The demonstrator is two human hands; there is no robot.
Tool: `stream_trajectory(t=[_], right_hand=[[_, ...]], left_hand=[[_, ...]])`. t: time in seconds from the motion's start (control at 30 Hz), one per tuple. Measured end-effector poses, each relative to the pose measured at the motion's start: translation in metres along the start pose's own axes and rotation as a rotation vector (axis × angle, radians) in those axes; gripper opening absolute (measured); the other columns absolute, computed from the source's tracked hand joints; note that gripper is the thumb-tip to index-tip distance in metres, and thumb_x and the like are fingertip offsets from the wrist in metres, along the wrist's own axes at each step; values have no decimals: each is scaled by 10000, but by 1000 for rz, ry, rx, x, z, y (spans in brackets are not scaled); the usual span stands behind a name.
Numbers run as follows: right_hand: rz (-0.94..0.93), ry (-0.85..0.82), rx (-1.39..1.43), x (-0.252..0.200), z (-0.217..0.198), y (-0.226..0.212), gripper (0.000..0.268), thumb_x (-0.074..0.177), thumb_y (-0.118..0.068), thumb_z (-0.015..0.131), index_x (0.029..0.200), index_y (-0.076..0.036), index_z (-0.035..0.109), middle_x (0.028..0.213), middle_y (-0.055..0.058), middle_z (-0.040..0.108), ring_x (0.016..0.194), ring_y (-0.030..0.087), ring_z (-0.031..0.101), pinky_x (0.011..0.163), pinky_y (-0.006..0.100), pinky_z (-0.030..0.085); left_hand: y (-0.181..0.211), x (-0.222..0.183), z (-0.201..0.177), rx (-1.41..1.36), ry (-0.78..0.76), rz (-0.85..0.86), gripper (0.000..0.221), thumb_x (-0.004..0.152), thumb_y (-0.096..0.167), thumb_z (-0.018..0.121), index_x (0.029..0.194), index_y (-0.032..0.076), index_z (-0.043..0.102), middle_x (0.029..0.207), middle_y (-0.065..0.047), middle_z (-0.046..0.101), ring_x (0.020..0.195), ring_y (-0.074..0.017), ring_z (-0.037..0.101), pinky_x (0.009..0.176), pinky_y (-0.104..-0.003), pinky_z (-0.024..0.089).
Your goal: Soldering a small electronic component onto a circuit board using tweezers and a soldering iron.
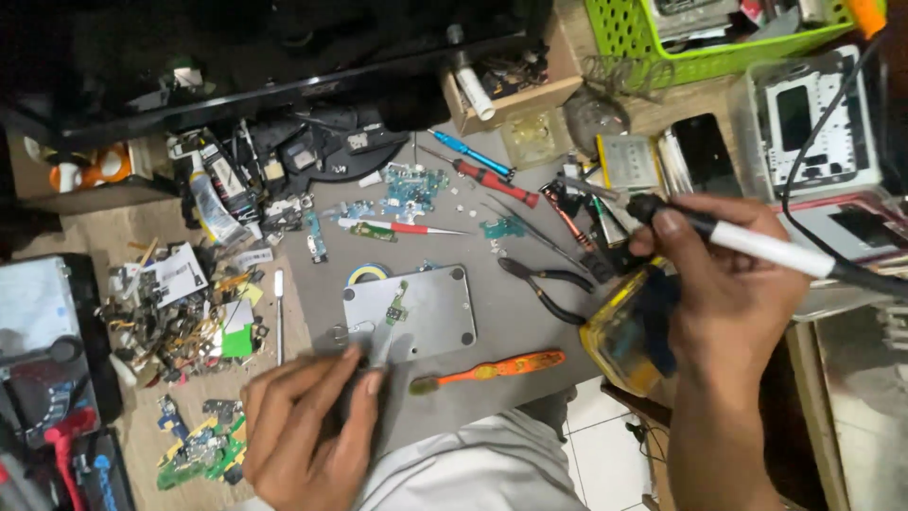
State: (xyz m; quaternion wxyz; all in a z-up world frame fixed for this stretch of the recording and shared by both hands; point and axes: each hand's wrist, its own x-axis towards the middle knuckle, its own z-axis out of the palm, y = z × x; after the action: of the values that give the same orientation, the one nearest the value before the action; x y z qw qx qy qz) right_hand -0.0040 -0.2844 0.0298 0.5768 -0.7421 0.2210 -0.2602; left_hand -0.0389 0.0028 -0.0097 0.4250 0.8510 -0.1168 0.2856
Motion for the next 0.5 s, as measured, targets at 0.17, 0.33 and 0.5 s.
stream_trajectory(t=[0.17, 0.33, 0.5], right_hand=[[-156, -110, -139, 36, 12, 10, 195, 982, 5, 800, 1154, 21, 709, 970, 152, 733, 811, 166, 737, 786, 232, 628], [-300, -175, -297, 45, 33, 14, 136, 1010, -20, 804, 1127, -8, 737, 981, 98, 743, 843, 135, 720, 787, 233, 560], [-340, -208, -306, 50, 39, 24, 146, 1006, -22, 813, 1125, 11, 735, 1013, 117, 748, 859, 136, 706, 777, 237, 589]], left_hand=[[-5, -37, 2, -60, -15, -78, 154, 906, 128, 724, 1023, 31, 749, 889, -84, 734, 795, -217, 672, 789, -336, 525], [-10, -39, 8, -149, -59, -95, 86, 867, 64, 758, 936, 13, 748, 832, -79, 753, 704, -208, 651, 695, -324, 497], [-13, -34, 7, -231, -121, -198, 48, 879, 30, 738, 916, 15, 764, 875, -71, 773, 773, -190, 700, 724, -314, 564]])
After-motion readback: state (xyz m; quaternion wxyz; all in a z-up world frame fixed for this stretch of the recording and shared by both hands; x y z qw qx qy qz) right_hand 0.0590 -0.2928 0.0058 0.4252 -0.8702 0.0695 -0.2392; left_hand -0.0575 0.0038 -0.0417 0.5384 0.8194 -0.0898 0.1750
